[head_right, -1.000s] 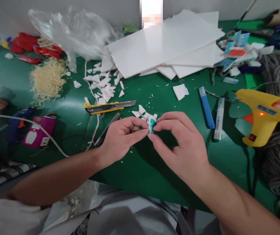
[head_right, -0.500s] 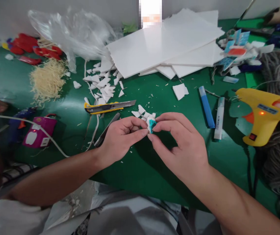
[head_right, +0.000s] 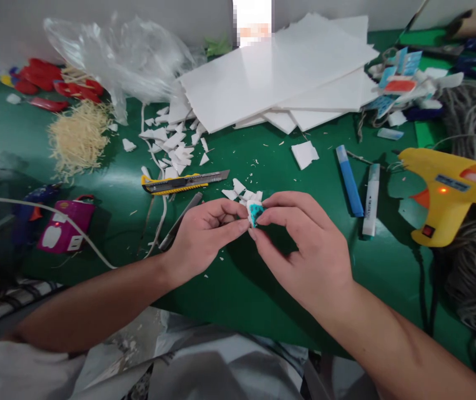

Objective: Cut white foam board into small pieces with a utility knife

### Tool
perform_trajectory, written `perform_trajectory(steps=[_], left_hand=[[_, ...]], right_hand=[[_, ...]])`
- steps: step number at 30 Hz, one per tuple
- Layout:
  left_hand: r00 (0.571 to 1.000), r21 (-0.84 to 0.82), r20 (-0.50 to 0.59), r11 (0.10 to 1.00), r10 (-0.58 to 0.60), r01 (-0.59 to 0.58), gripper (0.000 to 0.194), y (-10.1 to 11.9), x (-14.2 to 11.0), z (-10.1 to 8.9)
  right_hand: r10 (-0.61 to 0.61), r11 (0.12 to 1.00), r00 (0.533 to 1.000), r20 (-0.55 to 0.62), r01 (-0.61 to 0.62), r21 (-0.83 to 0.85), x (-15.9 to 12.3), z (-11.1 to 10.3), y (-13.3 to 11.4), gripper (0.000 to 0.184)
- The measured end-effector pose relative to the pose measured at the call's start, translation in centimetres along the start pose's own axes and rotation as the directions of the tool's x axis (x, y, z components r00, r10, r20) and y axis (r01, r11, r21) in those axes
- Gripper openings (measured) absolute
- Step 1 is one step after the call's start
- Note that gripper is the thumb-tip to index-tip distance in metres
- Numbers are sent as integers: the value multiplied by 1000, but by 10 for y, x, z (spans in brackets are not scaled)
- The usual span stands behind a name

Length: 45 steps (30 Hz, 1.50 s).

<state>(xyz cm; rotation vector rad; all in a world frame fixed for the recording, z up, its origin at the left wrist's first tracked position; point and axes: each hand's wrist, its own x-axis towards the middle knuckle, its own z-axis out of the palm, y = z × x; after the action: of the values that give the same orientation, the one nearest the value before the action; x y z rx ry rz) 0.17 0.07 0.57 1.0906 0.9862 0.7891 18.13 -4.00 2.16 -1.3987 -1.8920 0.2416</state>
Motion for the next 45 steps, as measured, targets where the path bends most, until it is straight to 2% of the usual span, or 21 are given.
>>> perform_trajectory(steps=[6, 10, 17, 22, 29, 37, 40, 43, 45], left_hand=[[1000, 12, 1, 1000, -17, 17, 23, 1, 0, 0], [999, -52, 6, 997, -50, 50, 25, 3, 1, 1], [985, -204, 95, 966, -141, 158, 34, 1, 1, 0], [973, -240, 119, 944, -200, 224, 34, 0, 2, 0], [963, -244, 124, 933, -241, 265, 48, 5, 1, 2], [958, -263, 154, 925, -241, 275, 45, 6, 2, 2], [965, -231, 96, 937, -245, 261, 44, 7, 1, 3], [984, -131, 28, 976, -175, 177, 34, 10, 0, 0], [995, 19, 6, 995, -100, 100, 25, 12, -1, -4]], right_hand=[[-21, 1000, 1000, 7, 21, 1, 1, 0, 1, 15], [-35, 999, 999, -18, 35, -33, 1, 2, -2, 25], [-170, 980, 984, -49, 164, -111, -1, -3, -4, 43], [-199, 975, 979, -42, 193, -112, 0, -4, -4, 42], [-246, 967, 968, -53, 241, -88, 2, -3, -5, 42], [-295, 951, 952, -83, 284, -124, 3, -4, -7, 37], [-208, 978, 975, -74, 205, -43, 2, -3, -4, 32], [43, 980, 997, -60, -30, 196, 1, 0, 1, 33], [240, 891, 970, -21, -212, 402, 1, 3, 6, 32]])
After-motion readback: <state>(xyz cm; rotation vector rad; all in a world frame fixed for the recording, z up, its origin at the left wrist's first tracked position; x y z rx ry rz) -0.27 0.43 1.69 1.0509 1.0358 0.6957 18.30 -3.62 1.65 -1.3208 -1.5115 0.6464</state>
